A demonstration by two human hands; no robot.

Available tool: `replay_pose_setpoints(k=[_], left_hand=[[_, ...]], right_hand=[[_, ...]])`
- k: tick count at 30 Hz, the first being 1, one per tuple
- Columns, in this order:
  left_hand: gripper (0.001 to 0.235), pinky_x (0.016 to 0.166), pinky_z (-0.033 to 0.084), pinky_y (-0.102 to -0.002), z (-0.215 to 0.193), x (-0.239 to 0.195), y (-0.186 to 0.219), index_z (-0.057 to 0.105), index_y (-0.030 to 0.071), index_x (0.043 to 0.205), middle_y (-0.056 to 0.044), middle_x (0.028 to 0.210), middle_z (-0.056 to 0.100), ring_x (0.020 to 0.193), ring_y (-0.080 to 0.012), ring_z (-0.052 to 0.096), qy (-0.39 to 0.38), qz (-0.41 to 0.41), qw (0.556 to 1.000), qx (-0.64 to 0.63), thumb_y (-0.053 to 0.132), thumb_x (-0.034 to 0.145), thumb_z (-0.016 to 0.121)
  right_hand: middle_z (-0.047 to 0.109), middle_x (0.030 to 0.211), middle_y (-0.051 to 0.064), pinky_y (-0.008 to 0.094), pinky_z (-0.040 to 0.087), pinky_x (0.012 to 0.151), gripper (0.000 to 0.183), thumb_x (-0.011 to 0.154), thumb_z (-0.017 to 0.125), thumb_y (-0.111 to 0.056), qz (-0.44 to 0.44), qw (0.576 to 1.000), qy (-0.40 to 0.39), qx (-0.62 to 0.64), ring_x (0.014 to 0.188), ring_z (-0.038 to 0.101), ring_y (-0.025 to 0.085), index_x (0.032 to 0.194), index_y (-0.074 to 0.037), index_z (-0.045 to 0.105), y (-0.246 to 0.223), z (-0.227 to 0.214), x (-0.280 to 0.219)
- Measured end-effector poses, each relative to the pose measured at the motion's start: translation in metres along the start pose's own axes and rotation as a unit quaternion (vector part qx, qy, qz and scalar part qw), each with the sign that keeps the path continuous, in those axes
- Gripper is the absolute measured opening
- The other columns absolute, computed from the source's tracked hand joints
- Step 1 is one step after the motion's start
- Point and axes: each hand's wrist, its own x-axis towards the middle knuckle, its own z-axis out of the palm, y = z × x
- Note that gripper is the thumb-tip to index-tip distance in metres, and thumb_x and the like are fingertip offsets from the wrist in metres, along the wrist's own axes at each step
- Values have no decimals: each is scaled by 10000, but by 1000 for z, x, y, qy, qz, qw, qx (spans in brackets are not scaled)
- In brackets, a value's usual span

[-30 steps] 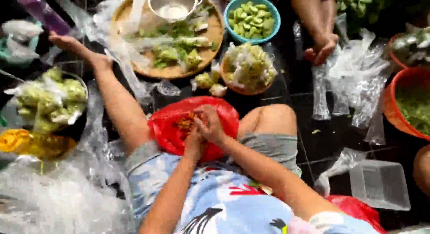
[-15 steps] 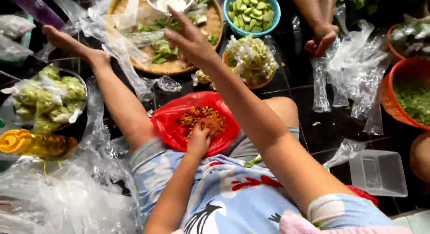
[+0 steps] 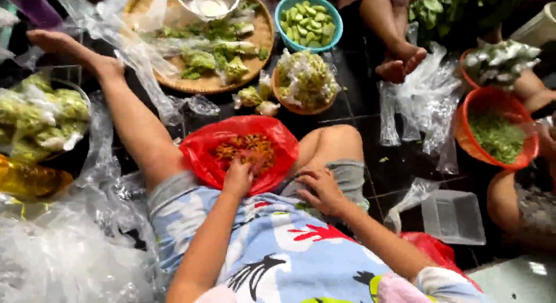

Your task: The person sits on the floor and sorts small green vegetables from a red plastic bag into a purple bowl. They then transfer the sorted vegetables into small clear plastic bags and place them into a red basket. Other vegetables and containers are visible around the workspace.

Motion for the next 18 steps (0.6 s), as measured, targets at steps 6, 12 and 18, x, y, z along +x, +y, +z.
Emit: replay_pose_setpoints(k=[6,12,18], left_hand=[[259,957,605,-474,-4,6,-5,760,158,1091,-113,1429,489,1260,-398,599,-10,-13,1000,23,287,872,709],[286,957,603,-492,-16,-7,2,746,142,1122,-103,1453,464,1244,-393,587,-30,-22,999,40,261,866,700],[290,937,610,-504,-8,-8,-4,743,135,1126,-101,1455,469,1245,-400,588,-36,-26,999,31,294,890,687]], right_hand=[[440,1564,31,497,202,1178,482,946,569,-540,34,989,70,-124,1483,367,264,1396,-368,582,15,7,-29],[673,1120,20,450,470,931,298,1015,548,-514,-162,987,0,11,1099,657,270,1071,-252,679,-13,33,-36],[620,1045,152,577,562,792,189,942,669,-273,59,974,-150,157,916,683,491,1124,-224,669,-33,-58,-49]])
